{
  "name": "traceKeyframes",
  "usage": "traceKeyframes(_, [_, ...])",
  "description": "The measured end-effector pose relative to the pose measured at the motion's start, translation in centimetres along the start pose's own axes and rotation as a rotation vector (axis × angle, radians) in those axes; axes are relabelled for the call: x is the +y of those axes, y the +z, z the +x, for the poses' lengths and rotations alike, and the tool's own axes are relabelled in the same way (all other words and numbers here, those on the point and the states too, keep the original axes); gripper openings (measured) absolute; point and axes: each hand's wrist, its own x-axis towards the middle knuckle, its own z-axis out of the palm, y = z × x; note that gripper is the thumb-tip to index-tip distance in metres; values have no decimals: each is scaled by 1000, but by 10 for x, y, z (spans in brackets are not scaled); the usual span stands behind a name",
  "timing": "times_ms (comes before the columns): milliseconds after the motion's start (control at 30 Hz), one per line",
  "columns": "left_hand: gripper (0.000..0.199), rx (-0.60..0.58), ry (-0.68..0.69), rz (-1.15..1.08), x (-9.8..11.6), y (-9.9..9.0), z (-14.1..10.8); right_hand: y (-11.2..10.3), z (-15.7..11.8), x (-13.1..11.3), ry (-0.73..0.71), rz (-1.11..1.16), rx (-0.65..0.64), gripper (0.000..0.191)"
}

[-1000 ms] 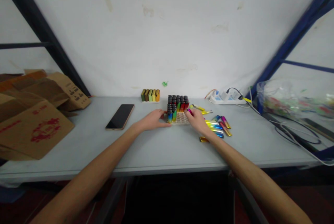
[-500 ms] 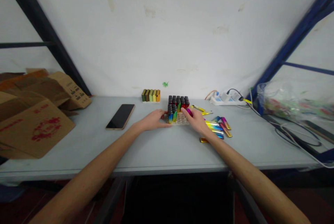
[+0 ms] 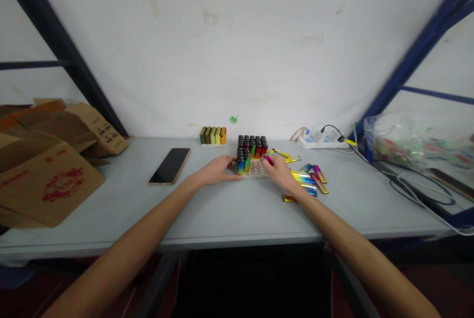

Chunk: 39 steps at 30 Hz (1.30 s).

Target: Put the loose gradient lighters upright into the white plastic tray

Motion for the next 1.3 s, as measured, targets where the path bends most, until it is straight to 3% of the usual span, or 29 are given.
traceKeyframes(300, [61, -19, -7, 18, 1, -1, 0, 1, 1, 2, -36, -9, -21, 43])
traceKeyframes(567, [61, -13, -17, 12, 2, 0, -1, -2, -3, 1, -187, 3, -17, 31])
traceKeyframes(733, [62, -10, -16, 7, 0, 1, -1, -7, -2, 0, -377, -152, 17, 41])
traceKeyframes(933, [66, -19, -17, -1, 0, 1, 0, -6, -4, -5, -300, -134, -110, 39])
traceKeyframes(1067, [65, -13, -18, -21, 2, 0, -1, -2, -4, -3, -326, -132, -155, 35])
traceKeyframes(1300, [63, 5, -20, -6, 1, 0, -1, 5, -3, 4, -363, -218, -156, 28])
